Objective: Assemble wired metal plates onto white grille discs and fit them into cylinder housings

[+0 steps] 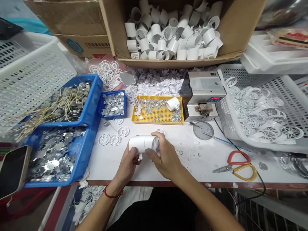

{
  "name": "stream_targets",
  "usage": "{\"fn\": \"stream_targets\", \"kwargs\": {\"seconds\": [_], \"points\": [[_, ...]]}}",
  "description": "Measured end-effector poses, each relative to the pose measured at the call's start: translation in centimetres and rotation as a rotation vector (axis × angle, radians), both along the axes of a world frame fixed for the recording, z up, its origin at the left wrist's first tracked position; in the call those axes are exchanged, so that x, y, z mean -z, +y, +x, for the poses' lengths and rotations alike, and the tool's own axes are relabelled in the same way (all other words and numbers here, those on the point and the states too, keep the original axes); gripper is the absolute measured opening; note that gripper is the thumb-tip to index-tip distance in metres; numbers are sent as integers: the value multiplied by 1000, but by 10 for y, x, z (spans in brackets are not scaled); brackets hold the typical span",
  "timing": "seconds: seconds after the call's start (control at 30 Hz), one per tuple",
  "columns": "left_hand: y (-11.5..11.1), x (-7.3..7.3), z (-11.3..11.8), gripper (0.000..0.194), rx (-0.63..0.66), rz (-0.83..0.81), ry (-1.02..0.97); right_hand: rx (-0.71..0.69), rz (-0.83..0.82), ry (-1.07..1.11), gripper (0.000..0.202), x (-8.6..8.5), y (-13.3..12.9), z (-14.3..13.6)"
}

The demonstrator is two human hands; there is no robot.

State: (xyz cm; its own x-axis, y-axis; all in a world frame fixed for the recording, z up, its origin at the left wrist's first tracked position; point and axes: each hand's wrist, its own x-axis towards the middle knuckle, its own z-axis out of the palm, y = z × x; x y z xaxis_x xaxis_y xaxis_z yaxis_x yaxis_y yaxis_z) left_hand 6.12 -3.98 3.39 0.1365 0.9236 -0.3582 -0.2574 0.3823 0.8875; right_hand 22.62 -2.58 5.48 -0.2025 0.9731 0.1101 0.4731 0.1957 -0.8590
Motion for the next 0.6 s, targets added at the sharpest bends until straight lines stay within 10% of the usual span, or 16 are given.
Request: {"fn": "stream_targets", "kwargs": {"seconds": [0.3, 0.6], "points": [[-10, -6, 8, 55, 68, 22, 52, 27, 659, -73, 38, 21, 14, -1], [-12, -23, 2, 56, 152, -19, 153, 31, 198, 185, 47, 25, 3, -9]]}}
